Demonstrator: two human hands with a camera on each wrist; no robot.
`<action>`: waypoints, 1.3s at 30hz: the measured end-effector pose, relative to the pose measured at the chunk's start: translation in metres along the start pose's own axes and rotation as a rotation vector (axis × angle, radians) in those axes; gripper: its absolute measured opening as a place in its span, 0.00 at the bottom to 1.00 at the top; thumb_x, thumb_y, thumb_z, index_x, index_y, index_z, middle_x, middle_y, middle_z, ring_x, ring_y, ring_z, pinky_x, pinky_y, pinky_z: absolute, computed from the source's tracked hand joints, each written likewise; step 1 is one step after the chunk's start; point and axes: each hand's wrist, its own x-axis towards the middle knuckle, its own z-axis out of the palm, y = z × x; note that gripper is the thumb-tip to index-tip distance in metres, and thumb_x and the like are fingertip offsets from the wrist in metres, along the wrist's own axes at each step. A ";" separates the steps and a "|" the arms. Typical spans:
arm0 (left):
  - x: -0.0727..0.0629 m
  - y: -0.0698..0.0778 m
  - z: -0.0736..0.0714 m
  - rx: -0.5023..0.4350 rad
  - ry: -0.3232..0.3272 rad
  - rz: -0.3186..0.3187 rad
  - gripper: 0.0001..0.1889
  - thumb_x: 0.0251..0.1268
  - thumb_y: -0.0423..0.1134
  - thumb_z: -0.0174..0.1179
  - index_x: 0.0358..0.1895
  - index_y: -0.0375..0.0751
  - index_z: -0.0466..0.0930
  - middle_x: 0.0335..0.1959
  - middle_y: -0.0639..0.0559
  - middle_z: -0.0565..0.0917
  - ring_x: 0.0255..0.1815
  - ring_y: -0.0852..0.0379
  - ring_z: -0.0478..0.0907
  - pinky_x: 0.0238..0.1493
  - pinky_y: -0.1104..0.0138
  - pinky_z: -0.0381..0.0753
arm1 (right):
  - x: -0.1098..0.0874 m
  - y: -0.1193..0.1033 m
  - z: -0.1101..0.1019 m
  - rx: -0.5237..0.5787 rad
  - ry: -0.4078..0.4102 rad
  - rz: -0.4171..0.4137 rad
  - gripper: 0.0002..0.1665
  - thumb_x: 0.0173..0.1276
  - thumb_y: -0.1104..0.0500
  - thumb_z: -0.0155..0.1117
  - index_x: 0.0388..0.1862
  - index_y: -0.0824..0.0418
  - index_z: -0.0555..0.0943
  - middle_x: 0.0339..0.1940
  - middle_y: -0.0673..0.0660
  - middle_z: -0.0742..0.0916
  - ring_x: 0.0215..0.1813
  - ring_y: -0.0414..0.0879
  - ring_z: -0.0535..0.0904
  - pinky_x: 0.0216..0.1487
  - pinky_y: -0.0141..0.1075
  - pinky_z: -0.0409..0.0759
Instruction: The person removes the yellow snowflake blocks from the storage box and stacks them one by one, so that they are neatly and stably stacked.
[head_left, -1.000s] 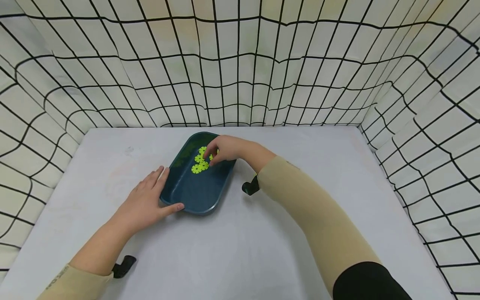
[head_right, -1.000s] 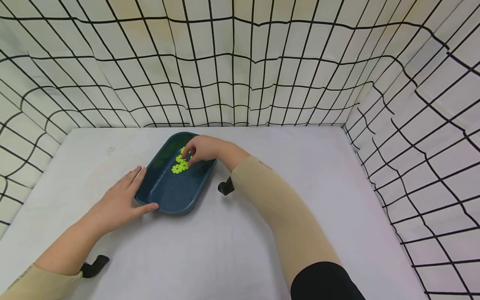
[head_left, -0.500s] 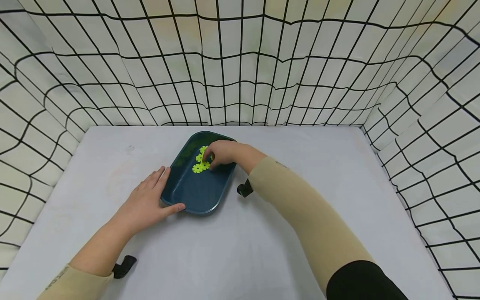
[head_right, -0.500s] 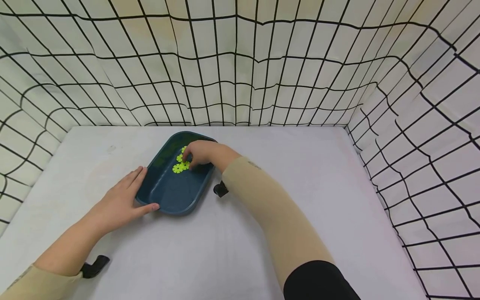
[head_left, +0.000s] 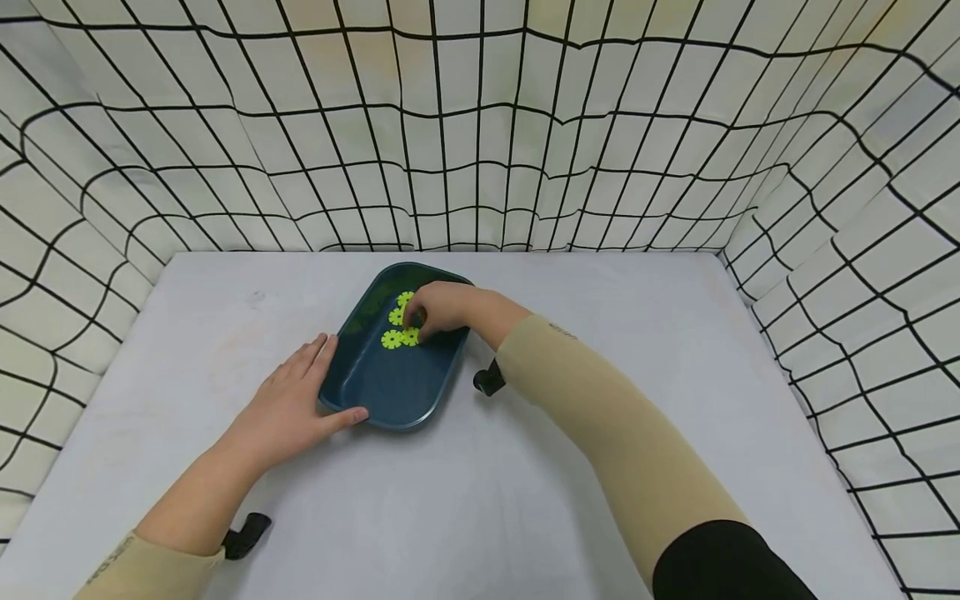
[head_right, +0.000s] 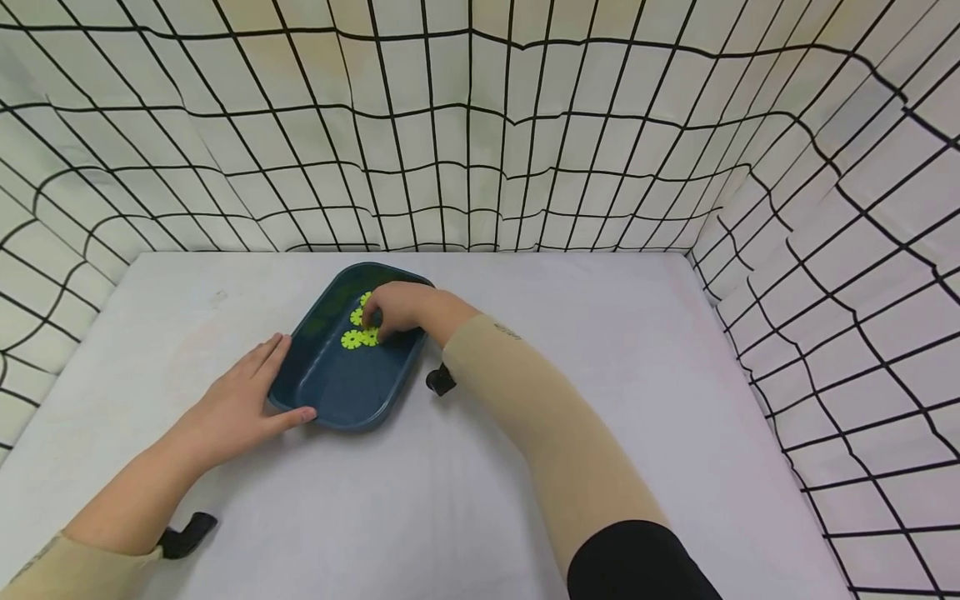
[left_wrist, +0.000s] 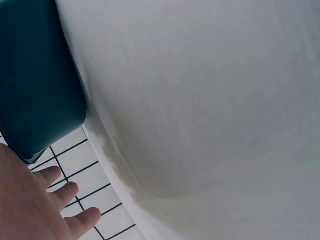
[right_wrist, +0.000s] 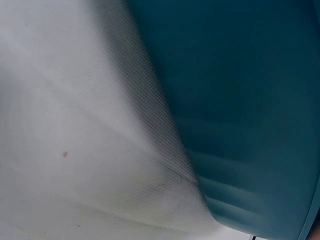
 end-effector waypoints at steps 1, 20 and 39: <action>0.000 0.000 0.000 0.001 0.001 0.002 0.65 0.54 0.79 0.54 0.80 0.37 0.36 0.79 0.33 0.46 0.78 0.32 0.45 0.71 0.35 0.49 | 0.001 0.000 0.000 -0.002 0.001 0.004 0.19 0.68 0.53 0.70 0.58 0.47 0.83 0.46 0.48 0.83 0.46 0.41 0.77 0.48 0.34 0.76; 0.000 0.000 0.000 0.009 0.014 0.017 0.64 0.55 0.77 0.55 0.80 0.35 0.37 0.79 0.32 0.48 0.77 0.32 0.46 0.70 0.35 0.51 | 0.007 -0.003 0.007 -0.075 0.019 0.030 0.24 0.66 0.52 0.71 0.62 0.47 0.81 0.42 0.47 0.82 0.43 0.41 0.76 0.45 0.33 0.76; 0.000 0.000 0.000 -0.002 0.004 0.007 0.64 0.54 0.77 0.56 0.80 0.36 0.36 0.79 0.32 0.47 0.77 0.32 0.46 0.70 0.34 0.51 | 0.002 -0.003 0.009 -0.004 0.050 0.003 0.14 0.67 0.56 0.70 0.50 0.50 0.80 0.39 0.49 0.81 0.40 0.42 0.75 0.42 0.33 0.75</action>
